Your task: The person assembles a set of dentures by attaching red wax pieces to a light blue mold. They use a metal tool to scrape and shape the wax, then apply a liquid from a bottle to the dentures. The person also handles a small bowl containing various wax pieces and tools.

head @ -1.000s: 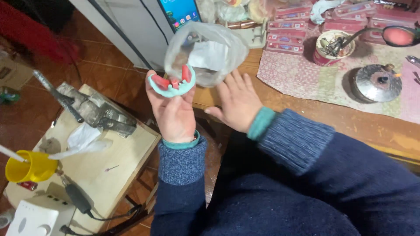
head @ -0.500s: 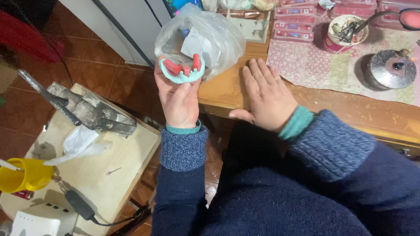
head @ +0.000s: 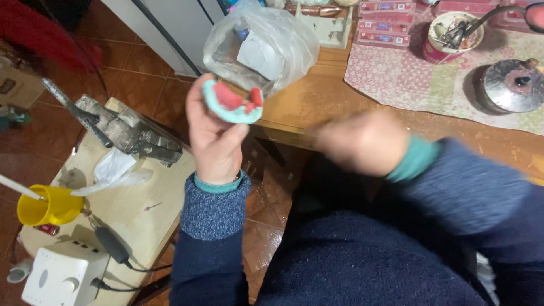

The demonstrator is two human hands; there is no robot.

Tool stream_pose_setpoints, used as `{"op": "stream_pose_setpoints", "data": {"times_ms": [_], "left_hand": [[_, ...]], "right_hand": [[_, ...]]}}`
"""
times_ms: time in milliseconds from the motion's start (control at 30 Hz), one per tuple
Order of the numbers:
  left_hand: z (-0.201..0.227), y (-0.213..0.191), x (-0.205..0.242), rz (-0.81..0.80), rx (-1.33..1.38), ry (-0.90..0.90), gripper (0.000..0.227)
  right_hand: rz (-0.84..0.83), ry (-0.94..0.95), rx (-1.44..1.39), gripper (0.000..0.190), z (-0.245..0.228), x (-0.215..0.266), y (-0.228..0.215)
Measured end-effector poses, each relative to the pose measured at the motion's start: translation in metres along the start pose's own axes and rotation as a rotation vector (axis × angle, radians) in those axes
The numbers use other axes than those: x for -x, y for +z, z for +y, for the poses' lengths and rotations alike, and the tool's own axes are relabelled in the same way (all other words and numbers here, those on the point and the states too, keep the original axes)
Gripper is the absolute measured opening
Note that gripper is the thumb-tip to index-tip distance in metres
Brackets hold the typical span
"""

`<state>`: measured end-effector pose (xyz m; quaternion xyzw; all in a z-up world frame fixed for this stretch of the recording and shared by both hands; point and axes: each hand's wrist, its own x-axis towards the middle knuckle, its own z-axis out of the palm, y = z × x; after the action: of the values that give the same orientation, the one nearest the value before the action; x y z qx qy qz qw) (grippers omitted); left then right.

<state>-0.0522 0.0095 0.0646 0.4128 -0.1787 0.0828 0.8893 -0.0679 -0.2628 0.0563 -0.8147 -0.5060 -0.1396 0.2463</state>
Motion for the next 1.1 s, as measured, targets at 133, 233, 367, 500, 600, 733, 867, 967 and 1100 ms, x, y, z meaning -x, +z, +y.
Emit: {"op": "stream_pose_setpoints", "data": {"times_ms": [133,233,367,500,600,733,867,967,1100], "left_hand": [[-0.009,0.001,-0.011,-0.192,-0.410,-0.208,0.078],[-0.019,0.022,-0.030,-0.411,-0.733,-0.341,0.080],[-0.040,0.046,-0.062,-0.729,-1.159,-0.372,0.082],[-0.071,0.070,-0.086,-0.937,-1.505,-0.235,0.079],[-0.080,0.099,-0.093,-1.039,-1.790,-0.333,0.065],[-0.090,0.110,-0.096,-1.089,-1.933,-0.524,0.048],[-0.090,0.108,-0.093,-1.065,-1.921,-0.508,0.047],[-0.079,0.090,-0.085,-0.962,-1.771,-0.362,0.058],[-0.047,0.069,-0.047,-0.780,-1.559,-0.066,0.047]], "right_hand": [[0.102,0.365,0.269,0.038,0.036,0.028,-0.043],[0.254,0.470,0.276,0.024,0.055,0.043,-0.046],[0.321,0.549,0.195,0.018,0.059,0.047,-0.042],[0.334,0.626,0.088,0.024,0.060,0.046,-0.044],[0.335,0.633,0.059,0.025,0.062,0.048,-0.043],[0.277,0.592,0.124,0.026,0.063,0.048,-0.041],[0.283,0.519,0.097,0.026,0.062,0.048,-0.039],[0.246,0.431,0.088,0.027,0.059,0.043,-0.042],[0.179,0.349,0.046,0.032,0.050,0.036,-0.045]]}}
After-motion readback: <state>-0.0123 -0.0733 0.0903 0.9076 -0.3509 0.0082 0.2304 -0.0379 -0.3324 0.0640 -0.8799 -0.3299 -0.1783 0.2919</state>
